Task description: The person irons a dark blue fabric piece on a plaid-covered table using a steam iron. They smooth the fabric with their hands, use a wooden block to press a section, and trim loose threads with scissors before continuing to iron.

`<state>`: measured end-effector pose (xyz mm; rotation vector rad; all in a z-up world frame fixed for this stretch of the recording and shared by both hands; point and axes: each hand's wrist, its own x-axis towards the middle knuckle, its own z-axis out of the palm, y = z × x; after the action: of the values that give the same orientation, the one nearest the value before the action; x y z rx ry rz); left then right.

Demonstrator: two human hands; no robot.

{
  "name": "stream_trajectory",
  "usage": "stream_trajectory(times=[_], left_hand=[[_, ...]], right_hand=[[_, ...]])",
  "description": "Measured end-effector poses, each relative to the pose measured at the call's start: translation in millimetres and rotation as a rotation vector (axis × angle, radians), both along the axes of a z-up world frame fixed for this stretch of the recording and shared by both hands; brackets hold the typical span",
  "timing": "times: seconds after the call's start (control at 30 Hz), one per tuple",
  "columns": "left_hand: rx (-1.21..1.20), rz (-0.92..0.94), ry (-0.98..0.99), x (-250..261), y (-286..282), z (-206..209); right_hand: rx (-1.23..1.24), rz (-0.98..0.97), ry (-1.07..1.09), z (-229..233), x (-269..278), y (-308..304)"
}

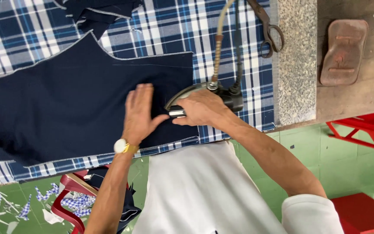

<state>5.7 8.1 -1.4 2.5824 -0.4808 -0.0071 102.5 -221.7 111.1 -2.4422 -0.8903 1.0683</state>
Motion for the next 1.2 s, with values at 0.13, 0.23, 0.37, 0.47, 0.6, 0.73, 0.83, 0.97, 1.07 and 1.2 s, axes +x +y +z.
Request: stream_trajectory(times=[0.13, 0.23, 0.37, 0.47, 0.6, 0.73, 0.83, 0.97, 1.07, 1.2], left_hand=[[-0.002, 0.244, -0.048, -14, 45, 8], [0.004, 0.344, -0.063, -20, 63, 13], [-0.004, 0.404, -0.088, -21, 64, 17], [0.02, 0.379, -0.097, -23, 55, 13], [-0.023, 0.361, -0.039, -22, 32, 10], [-0.048, 0.235, 0.022, -19, 5, 3], [-0.065, 0.154, 0.048, -15, -11, -2], [-0.055, 0.054, 0.057, -7, -22, -10], [-0.044, -0.009, 0.132, -3, -25, -8], [-0.01, -0.046, 0.193, -1, -24, -15]], right_hand=[[0.067, 0.026, 0.0, -9, -4, 22], [0.127, 0.041, -0.033, -18, -4, 44], [0.197, 0.071, -0.054, -30, -3, 65], [0.175, 0.067, 0.003, -19, -1, 63], [0.092, 0.061, 0.056, 1, -1, 46], [-0.037, 0.049, 0.113, 13, 2, 12], [-0.12, 0.021, 0.14, 19, 5, -17], [-0.179, 0.0, 0.151, 29, 6, -44], [-0.172, -0.017, 0.142, 23, 5, -53], [-0.172, -0.016, 0.147, 24, 4, -51]])
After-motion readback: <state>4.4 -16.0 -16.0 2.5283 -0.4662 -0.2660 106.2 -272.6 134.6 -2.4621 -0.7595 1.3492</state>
